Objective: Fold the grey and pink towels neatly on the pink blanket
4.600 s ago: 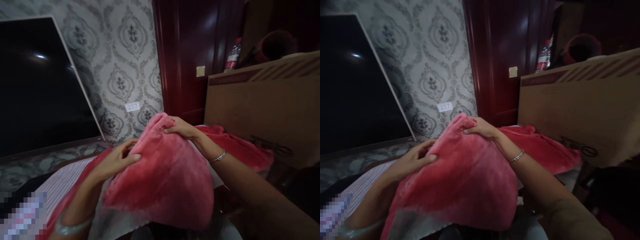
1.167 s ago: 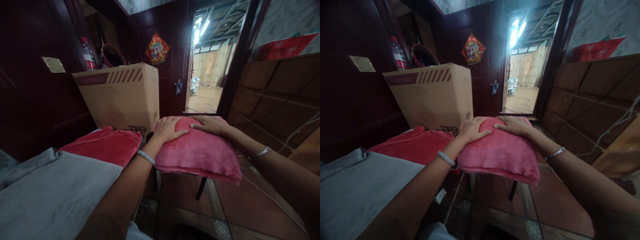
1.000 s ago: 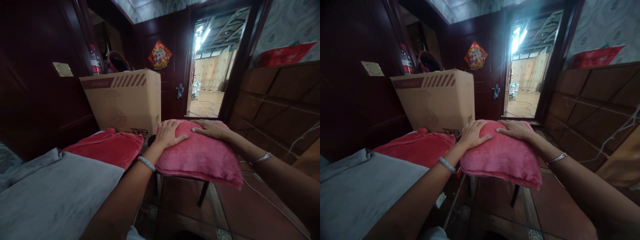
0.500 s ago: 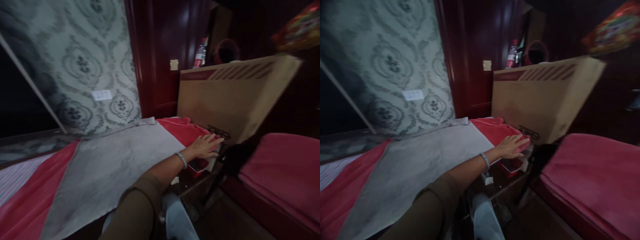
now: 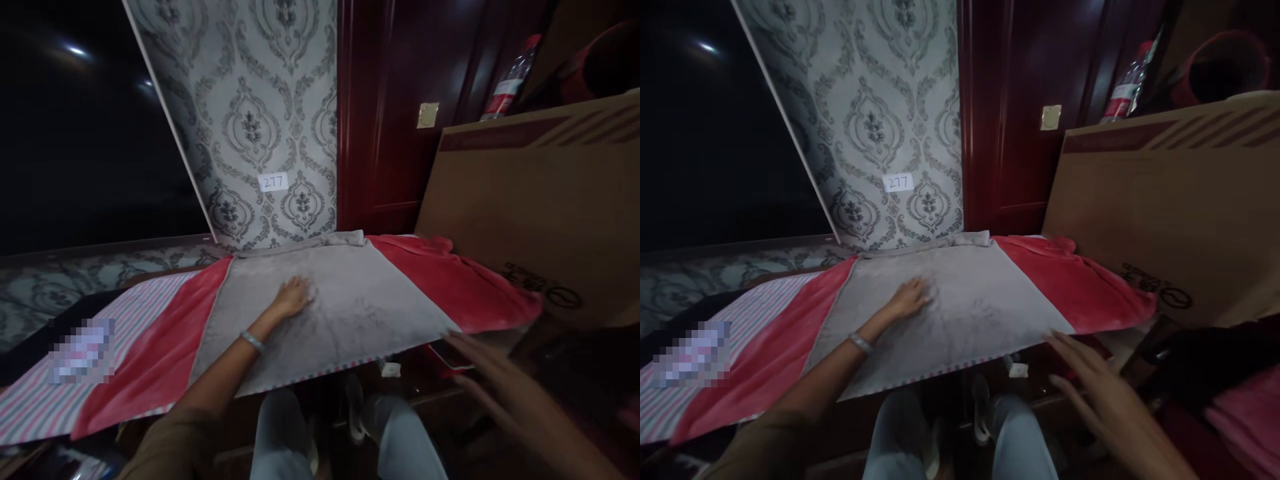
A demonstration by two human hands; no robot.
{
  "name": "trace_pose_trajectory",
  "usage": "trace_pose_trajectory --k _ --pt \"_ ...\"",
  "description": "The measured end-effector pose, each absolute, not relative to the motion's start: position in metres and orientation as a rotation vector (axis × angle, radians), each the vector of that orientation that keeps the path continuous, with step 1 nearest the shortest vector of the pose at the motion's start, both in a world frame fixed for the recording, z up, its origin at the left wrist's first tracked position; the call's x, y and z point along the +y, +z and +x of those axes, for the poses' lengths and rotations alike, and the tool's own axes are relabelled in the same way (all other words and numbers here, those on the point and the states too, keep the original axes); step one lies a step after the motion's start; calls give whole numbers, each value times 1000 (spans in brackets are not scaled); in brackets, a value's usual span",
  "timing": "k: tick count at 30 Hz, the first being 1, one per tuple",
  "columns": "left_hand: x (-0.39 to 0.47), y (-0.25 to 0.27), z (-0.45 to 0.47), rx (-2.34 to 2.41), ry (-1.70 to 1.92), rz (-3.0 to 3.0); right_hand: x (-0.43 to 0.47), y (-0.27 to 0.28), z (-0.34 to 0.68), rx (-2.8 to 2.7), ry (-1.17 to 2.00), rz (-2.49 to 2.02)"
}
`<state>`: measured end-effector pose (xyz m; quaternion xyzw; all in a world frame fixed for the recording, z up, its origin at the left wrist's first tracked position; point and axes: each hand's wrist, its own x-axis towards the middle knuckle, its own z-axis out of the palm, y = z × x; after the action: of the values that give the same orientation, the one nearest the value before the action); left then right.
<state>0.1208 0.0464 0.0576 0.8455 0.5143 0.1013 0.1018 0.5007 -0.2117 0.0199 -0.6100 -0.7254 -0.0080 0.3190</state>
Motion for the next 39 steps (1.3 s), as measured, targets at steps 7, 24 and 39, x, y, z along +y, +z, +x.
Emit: trace_pose_trajectory --k 7,24,39 --pt "1 31 -23 2070 98 2320 -68 0 421 -2072 -84 -1549" --pt "-26 -22 -59 2499 476 2193 -15 -82 408 -2211 -108 -2063" --pt "-19 -22 -68 2523 563 2270 -18 -63 396 -2181 -51 -2085"
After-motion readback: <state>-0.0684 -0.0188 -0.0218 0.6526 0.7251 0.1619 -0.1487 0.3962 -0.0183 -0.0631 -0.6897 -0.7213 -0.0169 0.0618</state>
